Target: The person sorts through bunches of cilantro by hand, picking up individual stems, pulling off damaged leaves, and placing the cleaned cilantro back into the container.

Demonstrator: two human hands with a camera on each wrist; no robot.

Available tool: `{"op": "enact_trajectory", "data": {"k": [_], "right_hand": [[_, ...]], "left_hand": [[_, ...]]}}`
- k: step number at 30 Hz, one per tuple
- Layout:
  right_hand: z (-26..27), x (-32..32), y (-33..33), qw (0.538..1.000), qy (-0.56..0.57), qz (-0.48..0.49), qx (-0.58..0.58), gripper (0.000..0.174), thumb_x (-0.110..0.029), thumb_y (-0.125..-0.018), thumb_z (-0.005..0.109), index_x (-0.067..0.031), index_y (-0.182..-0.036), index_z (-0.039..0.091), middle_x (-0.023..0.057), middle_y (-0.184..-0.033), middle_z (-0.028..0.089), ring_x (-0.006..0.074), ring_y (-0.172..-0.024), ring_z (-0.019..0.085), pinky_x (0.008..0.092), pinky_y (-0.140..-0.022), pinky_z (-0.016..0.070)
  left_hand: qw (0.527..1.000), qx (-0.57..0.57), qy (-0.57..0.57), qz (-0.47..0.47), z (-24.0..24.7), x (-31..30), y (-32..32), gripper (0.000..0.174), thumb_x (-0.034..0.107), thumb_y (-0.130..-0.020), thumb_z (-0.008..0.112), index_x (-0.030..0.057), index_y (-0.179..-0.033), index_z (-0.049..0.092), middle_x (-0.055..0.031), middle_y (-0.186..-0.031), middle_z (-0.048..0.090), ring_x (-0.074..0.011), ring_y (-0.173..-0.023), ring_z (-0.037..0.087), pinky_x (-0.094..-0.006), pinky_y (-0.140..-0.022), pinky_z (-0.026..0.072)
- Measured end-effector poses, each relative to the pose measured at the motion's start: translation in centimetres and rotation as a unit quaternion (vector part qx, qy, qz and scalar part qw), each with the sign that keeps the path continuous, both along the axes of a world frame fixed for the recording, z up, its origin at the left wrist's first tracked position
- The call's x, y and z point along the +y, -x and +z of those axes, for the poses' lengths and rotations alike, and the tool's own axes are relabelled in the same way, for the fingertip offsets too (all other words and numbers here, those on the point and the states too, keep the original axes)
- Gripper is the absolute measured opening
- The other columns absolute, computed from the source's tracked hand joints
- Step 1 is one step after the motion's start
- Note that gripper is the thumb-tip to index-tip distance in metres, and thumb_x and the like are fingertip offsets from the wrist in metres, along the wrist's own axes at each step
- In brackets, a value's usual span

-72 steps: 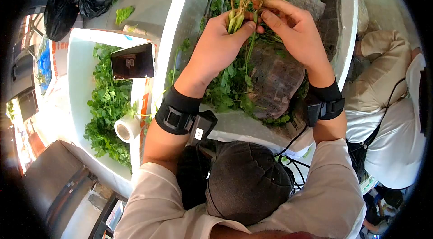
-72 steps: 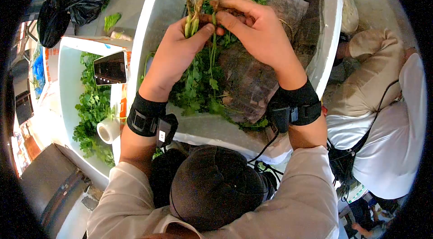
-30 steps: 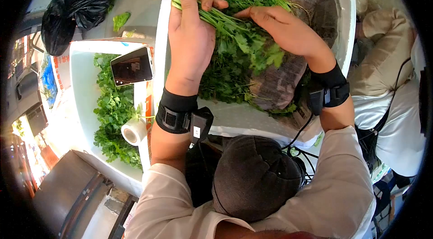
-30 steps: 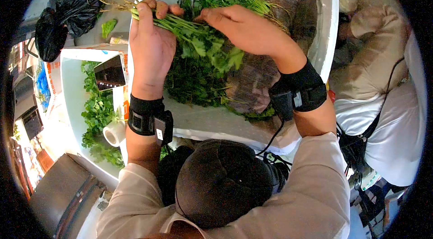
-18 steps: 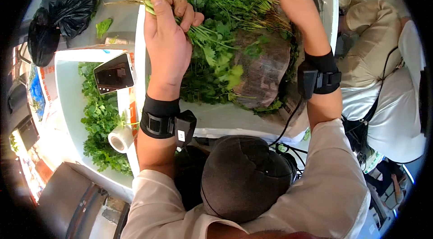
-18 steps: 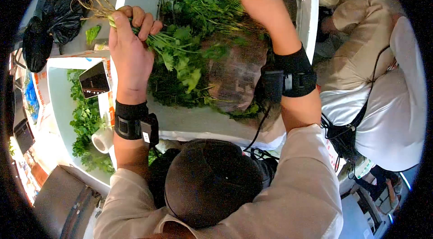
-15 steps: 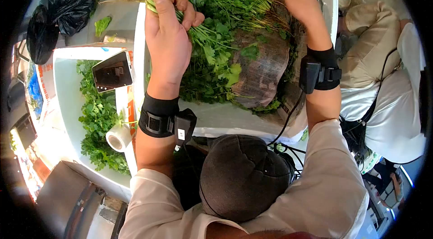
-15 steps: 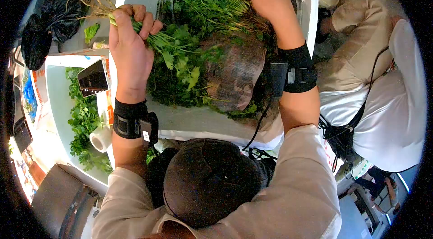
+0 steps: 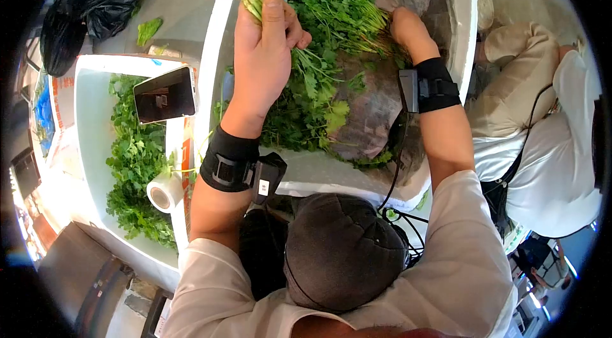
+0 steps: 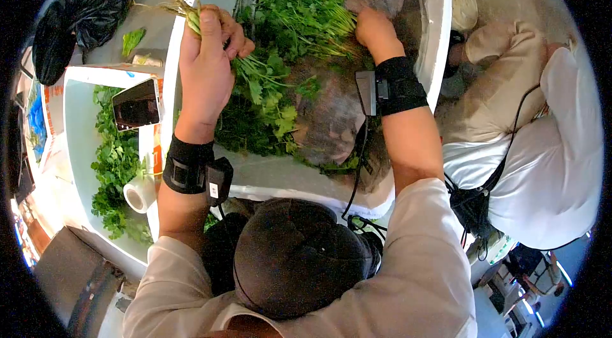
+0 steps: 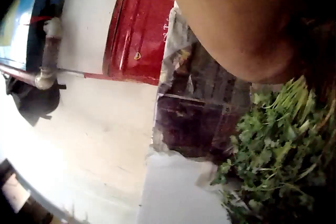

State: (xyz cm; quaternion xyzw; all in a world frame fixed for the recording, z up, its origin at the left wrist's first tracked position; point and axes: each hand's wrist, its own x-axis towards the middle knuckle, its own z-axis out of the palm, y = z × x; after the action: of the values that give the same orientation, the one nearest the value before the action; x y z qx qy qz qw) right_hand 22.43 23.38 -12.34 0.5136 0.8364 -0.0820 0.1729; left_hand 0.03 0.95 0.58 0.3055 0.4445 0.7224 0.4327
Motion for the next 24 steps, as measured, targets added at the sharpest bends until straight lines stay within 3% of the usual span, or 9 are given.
{"op": "enact_trajectory", "data": {"k": [1,4,5,7,10,14,16,19,24], "right_hand": [[1.0,-0.7,0.2,0.997,-0.036,-0.045,0.049,0.017,-0.002,-0.087,0.061,0.0058,-0.098,0.071,0.0305,-0.107,0.068,0.0457,-0.1,0.067,0.0542,-0.079,0.0572],[2.7,-1.3,1.4,0.997,0.003,-0.076,0.005,0.018,-0.005,-0.09,0.06,0.0049,-0.101,0.07,0.028,-0.111,0.068,0.0461,-0.102,0.067,0.0529,-0.083,0.057],[2.5,-1.1,1.6,0.997,0.001,-0.072,0.004,0.018,-0.005,-0.09,0.06,0.0049,-0.101,0.07,0.028,-0.111,0.068,0.0461,-0.102,0.067,0.0529,-0.083,0.057],[0.7,-0.4,1.4,0.995,0.04,-0.09,-0.012,0.027,-0.019,-0.098,0.063,0.0043,-0.113,0.068,0.0284,-0.113,0.067,0.0454,-0.101,0.065,0.0501,-0.084,0.0557],[-1.2,0.0,1.1,0.995,0.04,-0.092,0.001,0.032,-0.025,-0.099,0.065,0.0006,-0.117,0.068,0.0264,-0.121,0.065,0.0439,-0.108,0.064,0.0514,-0.088,0.0543],[-0.6,-0.4,1.4,0.994,0.029,-0.1,0.036,0.036,-0.025,-0.098,0.066,-0.004,-0.127,0.065,0.0242,-0.127,0.063,0.0421,-0.115,0.061,0.052,-0.091,0.0531],[2.0,-0.7,2.7,0.985,0.118,-0.123,0.027,0.045,-0.027,-0.098,0.066,-0.0069,-0.138,0.059,0.0233,-0.136,0.059,0.0394,-0.122,0.058,0.0508,-0.097,0.0515],[-0.1,0.6,2.6,0.972,0.16,-0.171,0.037,0.052,-0.026,-0.096,0.07,-0.0043,-0.14,0.055,0.0237,-0.14,0.056,0.0385,-0.125,0.057,0.0505,-0.1,0.051],[0.2,0.4,2.2,0.979,0.148,-0.125,0.061,0.05,-0.023,-0.093,0.074,0.0006,-0.135,0.057,0.0238,-0.14,0.056,0.0354,-0.12,0.06,0.0469,-0.094,0.0511]], "left_hand": [[1.0,-0.001,0.0,0.005,-0.1,0.1,0.1,0.03,0.031,-0.111,0.041,0.0076,-0.092,0.043,0.0003,-0.079,0.037,-0.0108,-0.064,0.035,-0.0313,-0.062,0.0406],[1.0,-0.001,0.014,0.0,0.0,0.1,0.1,0.031,0.031,-0.111,0.041,0.0074,-0.092,0.044,0.0002,-0.078,0.038,-0.0105,-0.063,0.035,-0.0311,-0.062,0.0411],[1.0,-0.002,0.012,0.004,0.2,0.1,0.0,0.031,0.031,-0.111,0.041,0.0074,-0.092,0.044,0.0002,-0.078,0.038,-0.0105,-0.063,0.035,-0.0311,-0.062,0.0411],[1.0,-0.001,0.016,0.012,0.6,0.0,-0.2,0.032,0.032,-0.111,0.041,0.0071,-0.091,0.044,0.0,-0.077,0.039,-0.0102,-0.062,0.035,-0.0306,-0.062,0.0415],[1.0,0.001,0.019,0.006,0.5,-0.1,-0.2,0.031,0.032,-0.111,0.041,0.0077,-0.092,0.043,-0.0001,-0.078,0.039,-0.0102,-0.063,0.036,-0.0307,-0.062,0.0422],[1.0,-0.008,0.018,-0.002,0.4,-0.2,-0.2,0.029,0.032,-0.111,0.041,0.0082,-0.095,0.043,-0.0002,-0.08,0.039,-0.0102,-0.063,0.037,-0.031,-0.063,0.043],[1.0,0.001,0.013,-0.01,0.4,-0.2,-0.1,0.027,0.031,-0.111,0.04,0.0084,-0.097,0.043,-0.0003,-0.08,0.039,-0.0102,-0.064,0.037,-0.031,-0.063,0.0433],[1.0,0.001,0.0,-0.021,0.2,-0.3,0.1,0.028,0.031,-0.111,0.04,0.0078,-0.097,0.044,-0.0004,-0.08,0.038,-0.0101,-0.064,0.037,-0.0308,-0.063,0.0433],[1.0,0.001,0.009,-0.019,0.0,-0.2,-0.1,0.028,0.031,-0.111,0.04,0.0076,-0.098,0.044,-0.0002,-0.08,0.038,-0.0104,-0.064,0.036,-0.0308,-0.064,0.0426]]}}
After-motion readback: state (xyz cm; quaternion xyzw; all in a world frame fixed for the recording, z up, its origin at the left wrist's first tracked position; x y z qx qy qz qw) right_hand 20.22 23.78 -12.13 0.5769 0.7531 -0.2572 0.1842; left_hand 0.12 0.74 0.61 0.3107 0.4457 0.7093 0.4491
